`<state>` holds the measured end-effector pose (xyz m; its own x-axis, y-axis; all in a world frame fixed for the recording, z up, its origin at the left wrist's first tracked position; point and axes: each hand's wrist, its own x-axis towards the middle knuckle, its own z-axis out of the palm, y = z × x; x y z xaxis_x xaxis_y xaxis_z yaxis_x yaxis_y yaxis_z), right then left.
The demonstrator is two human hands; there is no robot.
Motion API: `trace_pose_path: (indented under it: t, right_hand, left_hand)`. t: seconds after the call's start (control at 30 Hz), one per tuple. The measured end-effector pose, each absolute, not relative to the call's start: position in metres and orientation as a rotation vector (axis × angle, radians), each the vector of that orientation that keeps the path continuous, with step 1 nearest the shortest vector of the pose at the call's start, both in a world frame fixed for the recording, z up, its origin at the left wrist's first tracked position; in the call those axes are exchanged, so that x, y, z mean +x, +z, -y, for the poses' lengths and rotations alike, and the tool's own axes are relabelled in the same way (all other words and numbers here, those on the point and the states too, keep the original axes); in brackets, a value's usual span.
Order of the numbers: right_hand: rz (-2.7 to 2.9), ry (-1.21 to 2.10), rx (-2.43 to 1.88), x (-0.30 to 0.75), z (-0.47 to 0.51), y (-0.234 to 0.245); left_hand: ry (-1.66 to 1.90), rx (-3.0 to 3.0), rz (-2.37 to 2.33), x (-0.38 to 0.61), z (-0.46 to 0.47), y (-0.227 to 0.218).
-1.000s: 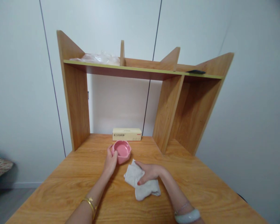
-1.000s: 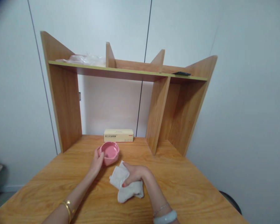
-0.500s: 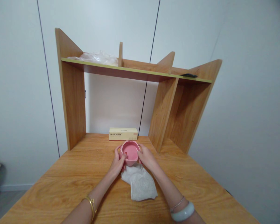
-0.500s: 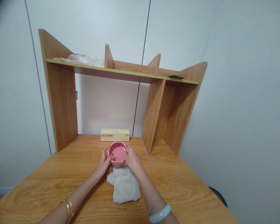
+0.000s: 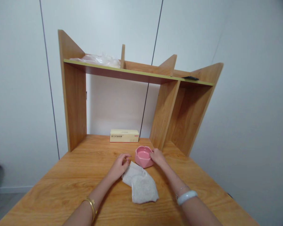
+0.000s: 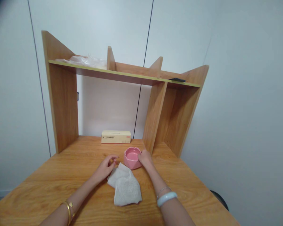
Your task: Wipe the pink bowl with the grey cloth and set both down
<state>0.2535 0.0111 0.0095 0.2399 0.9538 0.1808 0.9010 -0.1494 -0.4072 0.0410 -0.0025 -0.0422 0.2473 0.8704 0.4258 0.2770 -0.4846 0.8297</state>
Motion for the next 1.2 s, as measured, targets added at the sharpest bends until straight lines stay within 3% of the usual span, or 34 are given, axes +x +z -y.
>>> trace_pose_path:
  t: [0.13,0.3,0.4,0.5,0.6,0.7,0.97,1.07,1.2]
  right_hand:
    - [1.687,0.158,-2.136,0.262,-0.010,0.001]
    - [1.683,-0.037,-2.106,0.243,0.022,0.023]
    - [1.992,-0.081,-1.783,0.214,0.068,0.029]
    - [2.294,-0.077,-1.608,0.185,0.113,0.012]
    - [2.371,-0.158,-1.708,0.177,0.133,-0.014]
    - [2.169,-0.091,-1.747,0.194,0.126,-0.030]
    - [1.126,0.661,-1.449,0.297,0.109,-0.019]
    - [0.958,0.664,-1.532,0.330,0.117,-0.030]
    - [0.968,0.425,-1.561,0.337,0.120,-0.038]
  left_hand:
    - [1.117,2.109,-1.005,0.039,0.006,-0.039]
    - [1.046,2.177,-1.039,0.037,0.009,-0.035]
    - [1.037,2.213,-1.055,0.036,0.008,-0.036]
    - [1.026,2.230,-1.045,0.036,0.007,-0.040]
    - [0.950,2.234,-0.999,0.037,0.008,-0.045]
    - [0.882,2.235,-0.962,0.037,0.010,-0.048]
    - [0.694,2.204,-0.831,0.045,0.020,-0.039]
    - [0.703,2.219,-0.775,0.051,0.026,-0.034]
    - [0.683,2.318,-0.783,0.056,0.031,-0.030]
